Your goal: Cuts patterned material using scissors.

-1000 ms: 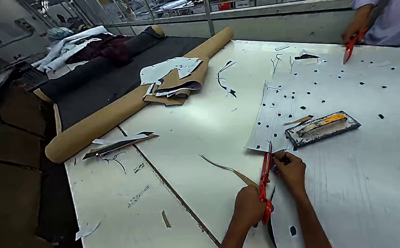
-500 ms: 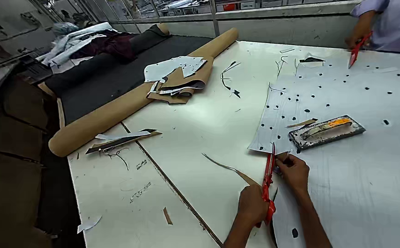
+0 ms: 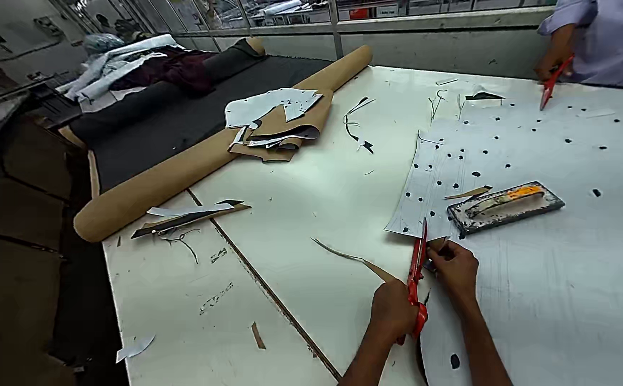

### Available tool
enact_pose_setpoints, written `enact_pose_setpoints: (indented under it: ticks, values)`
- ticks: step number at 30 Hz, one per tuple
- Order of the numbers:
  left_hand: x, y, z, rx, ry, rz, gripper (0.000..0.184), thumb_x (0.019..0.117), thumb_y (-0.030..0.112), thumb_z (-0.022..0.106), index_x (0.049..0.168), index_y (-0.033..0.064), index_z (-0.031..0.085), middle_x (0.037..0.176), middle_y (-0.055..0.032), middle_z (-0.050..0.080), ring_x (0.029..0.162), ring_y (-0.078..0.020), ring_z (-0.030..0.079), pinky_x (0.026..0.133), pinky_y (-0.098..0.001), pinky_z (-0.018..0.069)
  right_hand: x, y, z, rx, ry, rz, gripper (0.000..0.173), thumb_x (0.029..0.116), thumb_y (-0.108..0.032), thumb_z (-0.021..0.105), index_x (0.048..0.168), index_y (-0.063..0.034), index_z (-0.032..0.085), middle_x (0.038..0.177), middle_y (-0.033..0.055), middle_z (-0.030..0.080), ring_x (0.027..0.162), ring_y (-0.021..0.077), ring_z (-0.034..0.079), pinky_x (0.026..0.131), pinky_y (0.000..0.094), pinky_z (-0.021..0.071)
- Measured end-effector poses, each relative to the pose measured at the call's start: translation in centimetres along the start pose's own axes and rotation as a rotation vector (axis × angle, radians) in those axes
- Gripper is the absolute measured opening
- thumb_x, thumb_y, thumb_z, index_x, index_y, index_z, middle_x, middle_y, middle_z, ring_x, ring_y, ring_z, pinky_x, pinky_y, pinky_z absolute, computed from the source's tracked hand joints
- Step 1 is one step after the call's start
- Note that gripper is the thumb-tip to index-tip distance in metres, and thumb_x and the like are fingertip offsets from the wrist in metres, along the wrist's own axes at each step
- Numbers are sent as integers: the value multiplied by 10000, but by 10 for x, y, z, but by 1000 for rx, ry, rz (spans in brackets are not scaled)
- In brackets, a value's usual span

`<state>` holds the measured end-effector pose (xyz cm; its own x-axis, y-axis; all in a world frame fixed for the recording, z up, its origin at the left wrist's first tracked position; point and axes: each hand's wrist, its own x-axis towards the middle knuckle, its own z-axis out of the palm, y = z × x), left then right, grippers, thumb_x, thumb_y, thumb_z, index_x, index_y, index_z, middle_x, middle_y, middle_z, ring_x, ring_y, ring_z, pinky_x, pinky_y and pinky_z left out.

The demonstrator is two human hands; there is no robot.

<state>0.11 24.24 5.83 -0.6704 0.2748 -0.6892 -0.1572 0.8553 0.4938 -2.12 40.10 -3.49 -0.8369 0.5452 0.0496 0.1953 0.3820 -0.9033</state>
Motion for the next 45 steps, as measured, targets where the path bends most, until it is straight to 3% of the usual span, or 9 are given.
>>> enact_pose_setpoints:
  ticks: [18,23,26,33,41,45]
  values:
    - [19,-3,-3,-96,-15,-1,272,921,200,714,1072,-15,645,1006,-148,694,906,-246,695,840,-451,564,0,0,1,-13,10,-28,152,859,-83,799,794,-20,677,669,97,618,578,219,572,573,453,465]
    - [16,-1,-4,-72,-10,-10,293,909,182,722,1099,-26,639,1033,-162,688,927,-256,693,856,-454,560,0,1,1,15,5,-22,119,860,-73,804,839,-23,698,684,84,637,571,196,577,568,423,482]
    - [17,0,-4,-39,-5,-10,291,911,176,718,1105,-29,644,1066,-178,679,967,-277,683,880,-467,551,-1,0,1,-3,-2,-18,139,869,-87,800,815,-23,689,671,89,631,563,206,579,557,434,476]
    - [24,-1,-6,-55,-44,25,272,921,210,711,1061,-15,650,998,-156,692,902,-261,691,832,-474,560,3,6,2,-24,6,-25,155,868,-106,803,802,-27,688,670,94,644,563,217,602,553,453,498]
    - [29,4,-22,-23,-47,31,298,946,220,694,1112,-20,632,1040,-164,689,952,-270,686,865,-484,547,3,4,1,-56,5,-36,138,863,-82,795,831,5,694,705,123,641,612,249,603,599,490,494]
    - [31,4,-23,-7,-39,27,297,937,211,699,1112,-20,636,1049,-172,686,963,-279,683,865,-487,548,3,4,2,-54,11,-24,147,855,-82,801,799,-15,682,676,102,632,582,224,595,573,461,491]
